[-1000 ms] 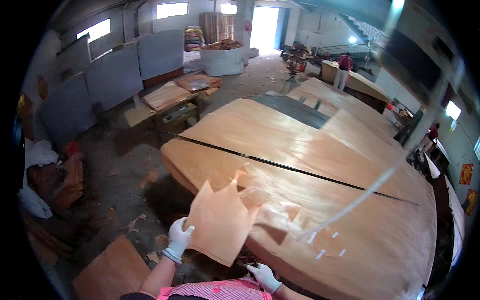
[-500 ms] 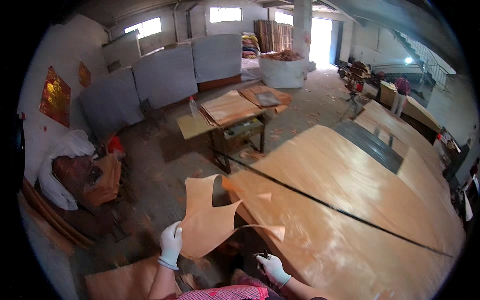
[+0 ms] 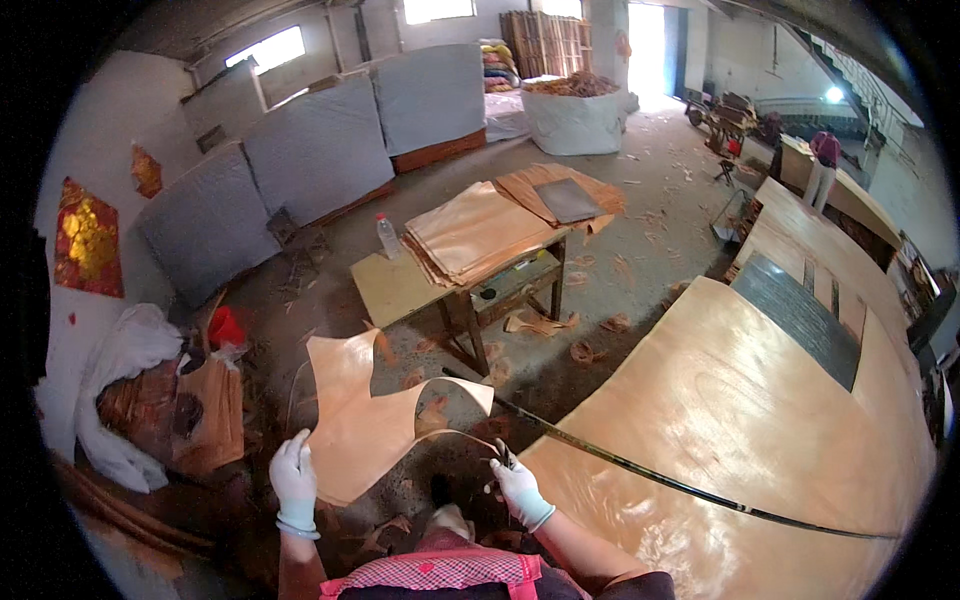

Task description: The person prepares wood veneer by cutting shapes with a knife and applying adhesive tape by hand. The person also handles larger sheets of wood veneer in a workshop environment.

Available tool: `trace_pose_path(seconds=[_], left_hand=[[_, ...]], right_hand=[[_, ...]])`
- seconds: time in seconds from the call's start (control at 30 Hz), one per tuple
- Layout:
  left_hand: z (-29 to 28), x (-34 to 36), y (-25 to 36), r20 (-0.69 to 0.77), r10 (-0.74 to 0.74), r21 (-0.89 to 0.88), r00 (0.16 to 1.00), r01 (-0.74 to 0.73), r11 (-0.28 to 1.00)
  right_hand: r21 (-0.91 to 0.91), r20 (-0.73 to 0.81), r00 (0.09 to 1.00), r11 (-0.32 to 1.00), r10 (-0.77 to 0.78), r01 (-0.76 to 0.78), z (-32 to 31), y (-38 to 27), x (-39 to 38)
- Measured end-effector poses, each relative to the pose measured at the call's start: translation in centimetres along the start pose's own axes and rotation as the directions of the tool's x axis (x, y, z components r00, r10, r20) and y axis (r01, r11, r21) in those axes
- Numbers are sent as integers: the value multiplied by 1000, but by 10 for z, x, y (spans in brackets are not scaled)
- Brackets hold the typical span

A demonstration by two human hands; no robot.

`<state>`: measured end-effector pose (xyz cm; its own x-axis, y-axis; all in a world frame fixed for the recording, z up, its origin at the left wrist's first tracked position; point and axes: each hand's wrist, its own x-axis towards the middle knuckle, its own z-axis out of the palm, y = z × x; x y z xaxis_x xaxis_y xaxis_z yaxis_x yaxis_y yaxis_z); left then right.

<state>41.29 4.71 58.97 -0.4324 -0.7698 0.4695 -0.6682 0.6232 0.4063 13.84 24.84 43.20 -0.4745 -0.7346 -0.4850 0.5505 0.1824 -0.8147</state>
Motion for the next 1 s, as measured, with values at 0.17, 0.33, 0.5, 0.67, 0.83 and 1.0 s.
trace_pose_path(seconds=[0.17,0.33,0.5,0.67,0.83,1.0], left_hand=[[66,160,-26,18,268,20,963,-268,963],[143,321,-19,80,438,-91,896,-431,898],[236,444,19,166,548,-284,820,-493,823],[342,516,66,222,581,-401,783,-470,786],[438,580,99,303,447,-424,842,-301,854],[524,644,79,335,320,-375,886,-186,908]], right_hand=[[175,-145,989,984,31,-5,16,-15,77],[216,-492,868,975,70,44,27,-38,135],[285,-618,765,959,183,1,24,-63,149],[310,-546,808,949,221,-51,8,-85,177],[-633,-581,775,736,-247,-240,-29,-119,212],[-674,-453,872,569,186,-472,-72,-141,199]])
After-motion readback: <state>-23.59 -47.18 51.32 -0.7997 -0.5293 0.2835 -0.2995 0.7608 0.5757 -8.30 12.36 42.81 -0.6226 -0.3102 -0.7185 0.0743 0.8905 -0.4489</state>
